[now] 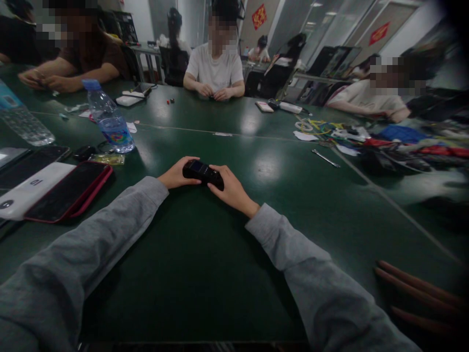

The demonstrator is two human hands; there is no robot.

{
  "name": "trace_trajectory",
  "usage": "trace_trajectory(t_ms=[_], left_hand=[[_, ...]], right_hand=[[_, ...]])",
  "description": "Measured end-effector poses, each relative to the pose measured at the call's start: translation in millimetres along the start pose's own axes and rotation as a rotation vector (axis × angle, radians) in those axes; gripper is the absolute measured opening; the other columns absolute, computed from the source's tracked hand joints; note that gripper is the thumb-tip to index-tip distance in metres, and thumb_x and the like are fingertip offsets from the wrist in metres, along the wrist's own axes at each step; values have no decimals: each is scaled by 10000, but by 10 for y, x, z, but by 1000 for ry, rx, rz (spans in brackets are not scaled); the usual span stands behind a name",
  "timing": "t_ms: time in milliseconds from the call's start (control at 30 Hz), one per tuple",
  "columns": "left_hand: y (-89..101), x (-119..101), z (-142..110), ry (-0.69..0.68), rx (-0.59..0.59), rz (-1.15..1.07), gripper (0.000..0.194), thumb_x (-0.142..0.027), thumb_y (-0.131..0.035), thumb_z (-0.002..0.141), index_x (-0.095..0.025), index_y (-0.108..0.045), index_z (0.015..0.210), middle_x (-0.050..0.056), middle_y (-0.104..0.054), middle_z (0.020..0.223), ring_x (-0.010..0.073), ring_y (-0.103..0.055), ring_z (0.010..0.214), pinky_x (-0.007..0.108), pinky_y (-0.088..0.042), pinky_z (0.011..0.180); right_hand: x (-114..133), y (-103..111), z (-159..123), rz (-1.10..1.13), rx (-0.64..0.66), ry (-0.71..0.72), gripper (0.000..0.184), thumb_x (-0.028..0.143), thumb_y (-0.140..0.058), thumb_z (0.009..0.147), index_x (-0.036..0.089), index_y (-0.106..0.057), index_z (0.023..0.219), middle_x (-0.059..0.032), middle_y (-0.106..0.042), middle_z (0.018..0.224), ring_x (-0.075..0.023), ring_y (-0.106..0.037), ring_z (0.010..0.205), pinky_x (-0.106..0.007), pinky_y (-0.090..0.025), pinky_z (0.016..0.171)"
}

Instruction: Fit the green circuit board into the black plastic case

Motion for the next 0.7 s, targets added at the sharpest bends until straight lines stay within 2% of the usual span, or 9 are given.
trace_trajectory(t_ms=[133,267,533,700], left_hand=[[-9,-51,-10,19,34,2,799,-448,-911,703,-197,-551,1371,176,-624,1400,357,-619,1312,600,-472,1122],[-35,-72,-6,11,69,-27,837,-421,-912,704,-220,-520,1416,160,-641,1395,353,-620,1319,611,-448,1142],[-32,-22,5,-28,54,-18,862,-410,-930,692,-223,-525,1430,172,-635,1402,362,-619,1315,612,-471,1116],[-36,-25,-1,-28,54,-9,871,-407,-927,692,-220,-516,1437,178,-627,1419,365,-612,1325,606,-474,1116]], right_hand=[[15,12,4,16,22,-13,538,309,-655,941,216,-490,1445,-159,-625,1318,-317,-643,1218,-563,-556,1058],[12,17,9,36,24,-4,536,305,-657,943,207,-488,1442,-166,-623,1347,-321,-635,1243,-564,-547,1068],[-25,14,19,54,24,-21,563,333,-699,931,251,-499,1451,-147,-628,1343,-321,-644,1231,-583,-551,1057],[-27,7,17,61,14,-14,544,323,-689,945,237,-506,1450,-154,-644,1338,-323,-651,1233,-576,-547,1064]])
Point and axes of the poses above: each hand's wrist, its own z-axis towards the middle knuckle, its own y-axis out of the back of the hand, x = y × z, the point moved 7 cm from there along z, towards the middle knuckle
